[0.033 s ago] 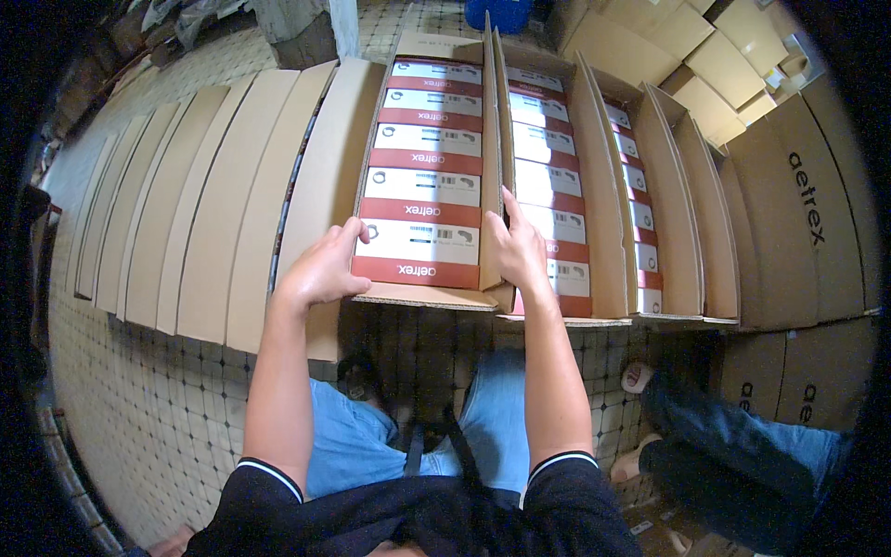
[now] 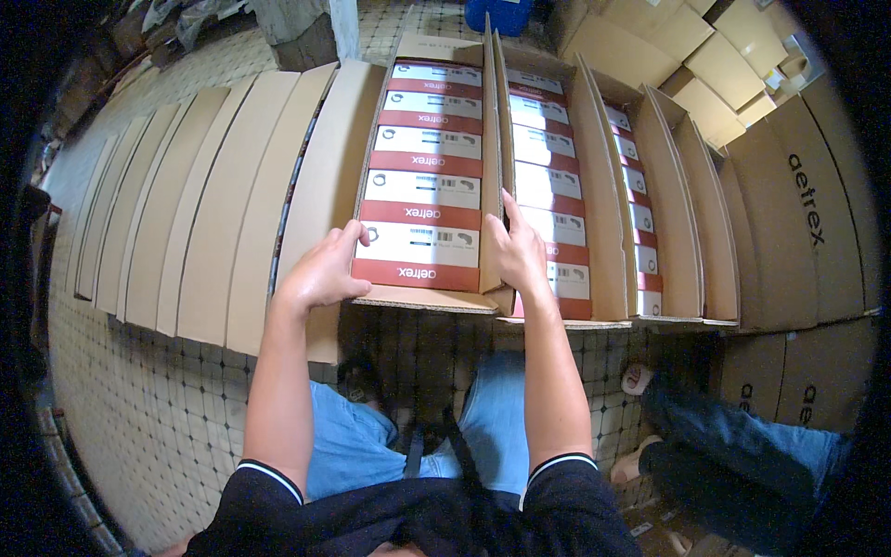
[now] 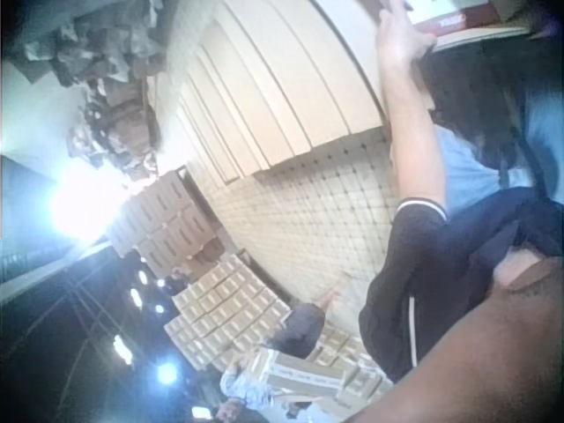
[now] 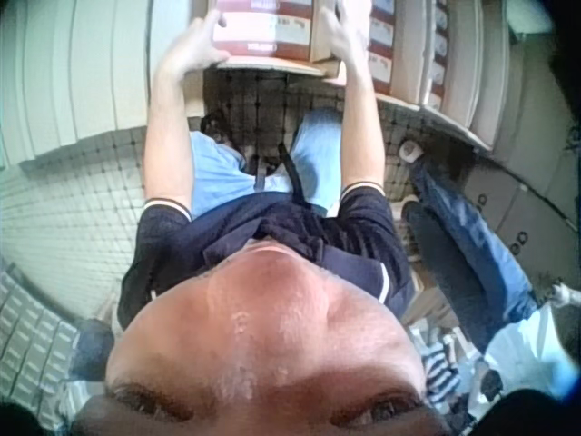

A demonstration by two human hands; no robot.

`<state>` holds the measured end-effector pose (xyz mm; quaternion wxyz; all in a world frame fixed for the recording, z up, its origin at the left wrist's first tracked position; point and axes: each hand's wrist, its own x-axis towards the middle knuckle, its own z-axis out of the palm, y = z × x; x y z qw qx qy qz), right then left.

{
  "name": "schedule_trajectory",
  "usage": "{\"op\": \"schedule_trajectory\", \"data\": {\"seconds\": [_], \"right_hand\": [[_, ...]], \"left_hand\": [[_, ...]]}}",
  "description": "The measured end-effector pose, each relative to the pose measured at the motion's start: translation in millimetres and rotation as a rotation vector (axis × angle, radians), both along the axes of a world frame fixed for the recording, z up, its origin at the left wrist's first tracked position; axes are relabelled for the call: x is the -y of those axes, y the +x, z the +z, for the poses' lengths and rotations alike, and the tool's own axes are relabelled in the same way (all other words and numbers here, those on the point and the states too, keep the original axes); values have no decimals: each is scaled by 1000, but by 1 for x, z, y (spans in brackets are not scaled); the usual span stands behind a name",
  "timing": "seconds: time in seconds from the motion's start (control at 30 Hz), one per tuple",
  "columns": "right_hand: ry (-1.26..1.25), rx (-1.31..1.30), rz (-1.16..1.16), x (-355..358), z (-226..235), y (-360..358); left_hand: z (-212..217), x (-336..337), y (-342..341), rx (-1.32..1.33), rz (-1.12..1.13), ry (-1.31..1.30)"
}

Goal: The person sits on the floor and places small product boxes into larger cardboard shipping boxes. They arrange the items neatly in rows and fold the flaps of the outer boxes to close them.

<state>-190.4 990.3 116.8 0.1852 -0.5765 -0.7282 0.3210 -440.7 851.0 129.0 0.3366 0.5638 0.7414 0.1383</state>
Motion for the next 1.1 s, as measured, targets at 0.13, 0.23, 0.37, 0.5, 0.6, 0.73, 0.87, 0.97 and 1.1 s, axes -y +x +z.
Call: {"op": "schedule_trajectory", "data": {"seconds": [0.13, 0.23, 0.37, 0.5, 0.6, 0.73, 0.87, 0.97, 1.1], "right_hand": [[4, -5, -4, -1, 4, -5], [42, 13, 0, -3, 4, -8], [12, 18, -6, -4, 1, -8], [53, -44, 14, -7, -3, -8], [32, -32, -1, -9, -6, -6], [-4, -19, -16, -8, -2, -11], [-6, 246, 5, -13, 27, -35], [198, 447, -60, -37, 55, -70], [-134, -285, -21, -125, 51, -136]], "left_hand": [[3, -4, -1, -45, 8, -16], [2, -4, 1, -55, 7, 26], [-2, -12, 3, 0, 80, 128], [-5, -67, -5, -109, 113, 171], [-8, -129, -11, -163, 250, 106], [-16, -148, -25, -168, 287, 93], [-19, -137, -42, -49, 311, 174], [-18, -144, -40, -46, 345, 117], [-20, -152, -33, -75, 344, 80]]}}
